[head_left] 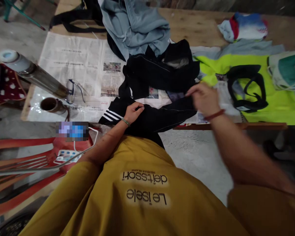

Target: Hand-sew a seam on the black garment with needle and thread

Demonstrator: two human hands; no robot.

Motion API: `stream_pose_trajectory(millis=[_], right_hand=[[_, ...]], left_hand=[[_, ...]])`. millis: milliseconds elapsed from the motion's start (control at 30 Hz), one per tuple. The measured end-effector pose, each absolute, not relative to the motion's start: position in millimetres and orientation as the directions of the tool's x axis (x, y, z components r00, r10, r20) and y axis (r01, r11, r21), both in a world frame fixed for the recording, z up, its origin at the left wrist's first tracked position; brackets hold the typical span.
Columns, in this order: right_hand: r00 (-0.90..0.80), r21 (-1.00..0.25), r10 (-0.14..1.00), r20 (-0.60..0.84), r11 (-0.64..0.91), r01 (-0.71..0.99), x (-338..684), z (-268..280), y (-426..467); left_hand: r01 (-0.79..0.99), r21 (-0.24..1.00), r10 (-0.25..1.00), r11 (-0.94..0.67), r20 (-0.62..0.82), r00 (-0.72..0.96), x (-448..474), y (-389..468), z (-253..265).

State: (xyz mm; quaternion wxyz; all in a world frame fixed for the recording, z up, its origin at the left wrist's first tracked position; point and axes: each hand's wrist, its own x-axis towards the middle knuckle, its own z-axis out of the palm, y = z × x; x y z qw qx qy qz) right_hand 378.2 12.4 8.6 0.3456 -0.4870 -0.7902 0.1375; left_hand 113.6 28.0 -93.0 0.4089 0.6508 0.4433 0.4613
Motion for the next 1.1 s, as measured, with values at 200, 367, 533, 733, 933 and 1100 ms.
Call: stream_pose_trajectory(millis=[200, 367, 533, 733, 933, 1100], right_hand=[[-0.147, -0.623, 0.924, 0.352, 0.349, 0.7, 306, -46, -11], [0.119, -0.885, 0.98, 0.159, 0.088, 0.457, 304, -78, -5], [0.24, -0.984, 0.966, -0.092, -0.125, 0.127, 320, -86, -1], [0.184, -0.991, 0.975, -0.125, -0.131, 0.022, 321, -89, -5], [0.2, -0.995, 0.977, -0.076, -0.088, 0.055, 323, -92, -8], [0.204, -0.985, 0.977, 0.064, 0.029, 0.169, 324, -92, -12]], left_hand=[[0.21, 0.944, 0.954, -0.255, 0.211, 0.211, 112, 27, -90], [0.211, 0.93, 0.943, -0.3, 0.256, 0.212, 113, 27, -90], [0.244, 0.909, 0.928, -0.338, 0.279, 0.246, 114, 26, -90], [0.307, 0.884, 0.919, -0.352, 0.265, 0.29, 116, 24, -87], [0.305, 0.901, 0.941, -0.307, 0.239, 0.241, 116, 24, -92], [0.271, 0.908, 0.918, -0.32, 0.226, 0.326, 115, 26, -92]])
